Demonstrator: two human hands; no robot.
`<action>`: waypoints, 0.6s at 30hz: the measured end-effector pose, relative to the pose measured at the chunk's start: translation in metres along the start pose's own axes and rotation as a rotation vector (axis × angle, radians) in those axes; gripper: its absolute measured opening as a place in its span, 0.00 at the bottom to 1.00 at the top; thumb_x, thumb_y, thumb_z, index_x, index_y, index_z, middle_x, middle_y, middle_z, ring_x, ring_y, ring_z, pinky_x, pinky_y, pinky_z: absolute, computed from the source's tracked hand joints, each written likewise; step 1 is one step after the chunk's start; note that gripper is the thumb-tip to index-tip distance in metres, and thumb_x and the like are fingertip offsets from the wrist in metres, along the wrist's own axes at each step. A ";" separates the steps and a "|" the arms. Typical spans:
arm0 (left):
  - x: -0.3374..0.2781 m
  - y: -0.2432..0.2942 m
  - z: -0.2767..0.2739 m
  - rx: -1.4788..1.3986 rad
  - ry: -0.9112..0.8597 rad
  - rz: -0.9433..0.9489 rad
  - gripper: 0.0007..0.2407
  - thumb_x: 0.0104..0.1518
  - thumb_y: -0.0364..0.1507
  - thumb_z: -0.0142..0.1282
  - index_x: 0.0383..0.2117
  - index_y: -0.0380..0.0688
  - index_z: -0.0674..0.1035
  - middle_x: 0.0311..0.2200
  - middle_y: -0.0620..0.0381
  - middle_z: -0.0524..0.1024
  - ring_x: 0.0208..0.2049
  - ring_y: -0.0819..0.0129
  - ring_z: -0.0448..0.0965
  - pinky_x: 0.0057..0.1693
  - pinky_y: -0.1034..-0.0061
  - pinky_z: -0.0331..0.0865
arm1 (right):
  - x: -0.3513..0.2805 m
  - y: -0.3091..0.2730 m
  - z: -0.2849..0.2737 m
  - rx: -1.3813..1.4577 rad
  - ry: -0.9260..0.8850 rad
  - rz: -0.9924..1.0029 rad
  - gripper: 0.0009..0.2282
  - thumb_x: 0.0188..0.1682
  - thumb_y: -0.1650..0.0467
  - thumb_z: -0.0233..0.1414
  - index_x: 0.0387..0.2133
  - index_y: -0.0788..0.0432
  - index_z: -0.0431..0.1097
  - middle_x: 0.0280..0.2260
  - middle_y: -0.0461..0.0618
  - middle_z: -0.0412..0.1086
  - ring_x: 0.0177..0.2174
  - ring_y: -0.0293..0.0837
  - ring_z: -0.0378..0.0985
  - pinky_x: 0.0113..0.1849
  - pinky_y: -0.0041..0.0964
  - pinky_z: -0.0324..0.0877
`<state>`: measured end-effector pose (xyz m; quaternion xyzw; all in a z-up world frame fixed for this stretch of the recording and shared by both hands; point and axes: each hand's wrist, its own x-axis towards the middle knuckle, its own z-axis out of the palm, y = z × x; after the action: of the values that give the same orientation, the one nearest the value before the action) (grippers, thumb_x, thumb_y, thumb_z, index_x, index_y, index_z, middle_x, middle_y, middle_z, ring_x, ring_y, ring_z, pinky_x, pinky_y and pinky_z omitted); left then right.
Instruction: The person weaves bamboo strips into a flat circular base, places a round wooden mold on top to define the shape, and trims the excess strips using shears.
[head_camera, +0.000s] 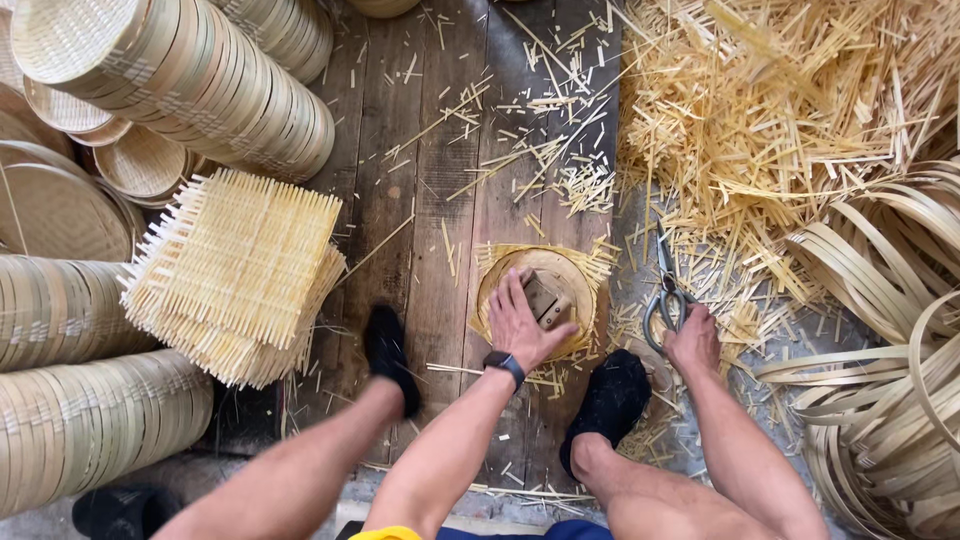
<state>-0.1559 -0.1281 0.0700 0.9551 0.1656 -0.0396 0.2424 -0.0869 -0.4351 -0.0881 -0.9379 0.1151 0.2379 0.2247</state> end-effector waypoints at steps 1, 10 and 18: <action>0.005 0.002 0.003 0.030 -0.015 -0.028 0.53 0.38 0.51 0.71 0.70 0.42 0.52 0.61 0.37 0.58 0.62 0.41 0.58 0.67 0.46 0.49 | 0.003 0.000 0.000 -0.035 -0.061 0.060 0.30 0.38 0.72 0.63 0.57 0.65 0.61 0.48 0.65 0.67 0.43 0.58 0.75 0.45 0.53 0.73; 0.035 0.001 -0.011 -0.058 0.110 0.071 0.49 0.32 0.44 0.71 0.68 0.49 0.59 0.56 0.46 0.66 0.57 0.49 0.65 0.63 0.48 0.55 | -0.019 0.003 -0.037 0.205 -0.316 0.184 0.21 0.38 0.62 0.67 0.36 0.65 0.70 0.27 0.56 0.74 0.24 0.46 0.77 0.30 0.42 0.73; 0.085 -0.024 0.002 0.099 -0.152 0.513 0.52 0.31 0.48 0.73 0.69 0.55 0.55 0.61 0.47 0.64 0.61 0.45 0.63 0.66 0.43 0.54 | -0.067 -0.063 -0.072 0.611 -0.122 -0.061 0.18 0.46 0.58 0.58 0.34 0.62 0.71 0.20 0.49 0.70 0.16 0.39 0.73 0.20 0.34 0.69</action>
<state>-0.0837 -0.0840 0.0443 0.9708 -0.1025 -0.0568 0.2092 -0.0959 -0.4072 0.0242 -0.8140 0.1392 0.2411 0.5098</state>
